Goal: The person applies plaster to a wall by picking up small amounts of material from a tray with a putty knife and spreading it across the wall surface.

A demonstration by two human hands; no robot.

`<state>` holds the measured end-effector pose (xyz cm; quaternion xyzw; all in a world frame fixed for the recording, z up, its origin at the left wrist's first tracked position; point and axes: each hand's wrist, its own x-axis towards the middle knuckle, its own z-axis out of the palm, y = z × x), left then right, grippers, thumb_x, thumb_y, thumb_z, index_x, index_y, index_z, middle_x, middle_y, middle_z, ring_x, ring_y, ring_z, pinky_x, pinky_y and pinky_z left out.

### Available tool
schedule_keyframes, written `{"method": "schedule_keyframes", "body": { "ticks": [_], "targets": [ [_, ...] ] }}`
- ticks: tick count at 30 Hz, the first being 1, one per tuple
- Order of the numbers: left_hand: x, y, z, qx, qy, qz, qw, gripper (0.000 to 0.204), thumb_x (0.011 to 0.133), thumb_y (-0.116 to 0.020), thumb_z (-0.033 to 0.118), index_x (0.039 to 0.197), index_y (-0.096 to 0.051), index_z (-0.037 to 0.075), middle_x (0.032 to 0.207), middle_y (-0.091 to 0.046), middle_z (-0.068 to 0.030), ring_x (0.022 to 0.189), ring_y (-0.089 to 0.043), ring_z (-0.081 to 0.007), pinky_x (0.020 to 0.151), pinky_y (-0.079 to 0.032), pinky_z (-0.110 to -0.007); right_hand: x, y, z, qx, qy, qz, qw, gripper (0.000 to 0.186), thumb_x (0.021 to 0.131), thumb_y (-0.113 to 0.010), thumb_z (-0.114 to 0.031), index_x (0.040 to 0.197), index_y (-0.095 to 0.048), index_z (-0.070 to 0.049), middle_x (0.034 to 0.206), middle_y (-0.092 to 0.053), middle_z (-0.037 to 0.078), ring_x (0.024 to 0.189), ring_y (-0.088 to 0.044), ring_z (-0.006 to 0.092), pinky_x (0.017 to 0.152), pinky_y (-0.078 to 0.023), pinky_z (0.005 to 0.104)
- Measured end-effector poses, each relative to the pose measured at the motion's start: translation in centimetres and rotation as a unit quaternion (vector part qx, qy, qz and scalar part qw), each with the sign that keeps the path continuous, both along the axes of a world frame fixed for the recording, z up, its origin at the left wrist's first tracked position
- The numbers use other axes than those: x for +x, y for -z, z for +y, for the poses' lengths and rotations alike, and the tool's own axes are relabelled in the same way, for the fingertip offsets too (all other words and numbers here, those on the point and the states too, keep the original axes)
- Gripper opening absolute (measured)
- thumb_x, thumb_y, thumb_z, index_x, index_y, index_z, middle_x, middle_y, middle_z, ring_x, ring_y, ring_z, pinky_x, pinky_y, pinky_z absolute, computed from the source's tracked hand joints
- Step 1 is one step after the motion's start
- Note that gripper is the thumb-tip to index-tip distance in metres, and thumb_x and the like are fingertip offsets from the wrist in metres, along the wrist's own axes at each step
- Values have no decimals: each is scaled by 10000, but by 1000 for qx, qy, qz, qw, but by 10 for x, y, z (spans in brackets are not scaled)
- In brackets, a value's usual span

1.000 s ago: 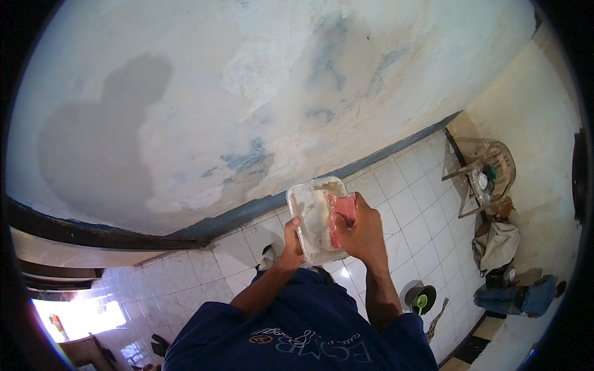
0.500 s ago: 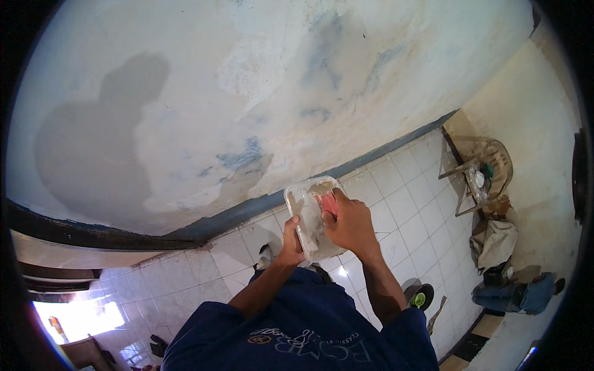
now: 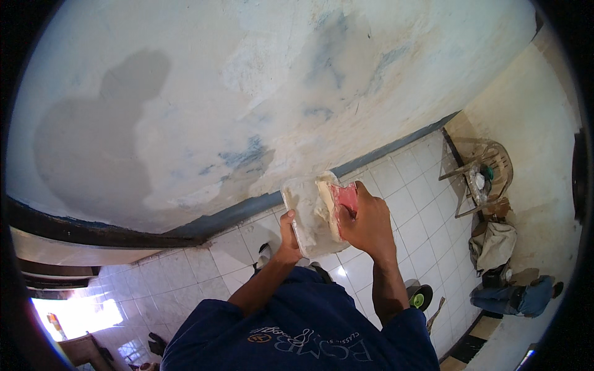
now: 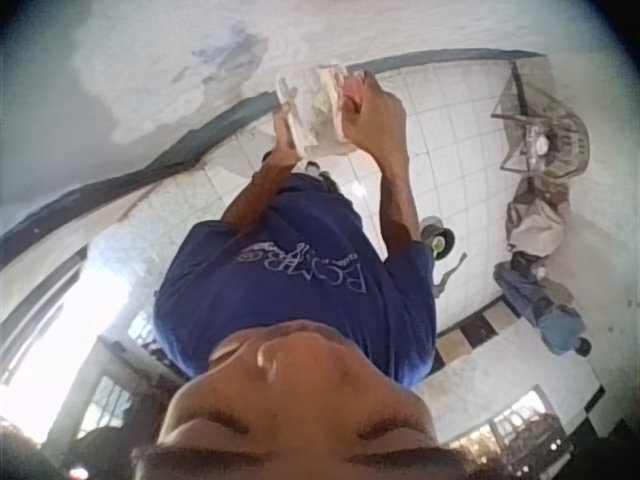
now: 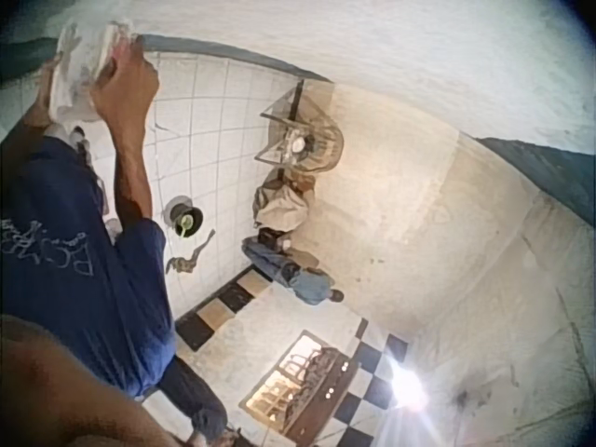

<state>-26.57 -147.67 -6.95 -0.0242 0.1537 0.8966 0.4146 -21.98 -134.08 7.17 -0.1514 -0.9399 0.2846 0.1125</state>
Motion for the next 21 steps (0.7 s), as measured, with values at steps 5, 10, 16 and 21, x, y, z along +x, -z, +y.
{"method": "schedule_keyframes", "body": {
  "ticks": [5, 10, 16, 21],
  "targets": [
    [-2, 4, 3, 15, -1, 21, 1000, 800, 824, -562, 487, 1477, -333, 86, 1424, -470, -163, 1279, -488, -338, 1089, -374, -505, -3, 2, -11, 70, -32, -31, 997, 264, 769, -611, -117, 983, -541, 21, 665, -619, 226, 643, -635, 424, 589, -490, 517],
    [1, 10, 4, -40, 31, -33, 998, 745, 852, -539, 487, 1463, -360, 101, 1426, -471, -154, 1285, -481, -338, 1099, -360, -502, -11, 15, -26, 85, -85, -38, 992, 216, 784, -590, -116, 957, -534, 0, 652, -620, 209, 619, -638, 401, 577, -491, 509],
    [-1, 16, 3, 47, 52, -48, 996, 723, 870, -505, 520, 1462, -366, 129, 1433, -467, -134, 1289, -477, -335, 1092, -361, -524, -4, 3, -5, 25, -77, -26, 996, 370, 750, -605, -145, 1067, -563, 41, 698, -630, 232, 671, -638, 422, 628, -506, 489],
    [4, 11, 6, 5, 58, -39, 998, 750, 854, -506, 537, 1464, -356, 128, 1421, -469, -133, 1281, -477, -334, 1079, -366, -527, -17, 31, -8, 55, -72, -47, 995, 422, 741, -610, -136, 1118, -555, 45, 718, -636, 239, 694, -638, 431, 663, -504, 508]
  ]
}}
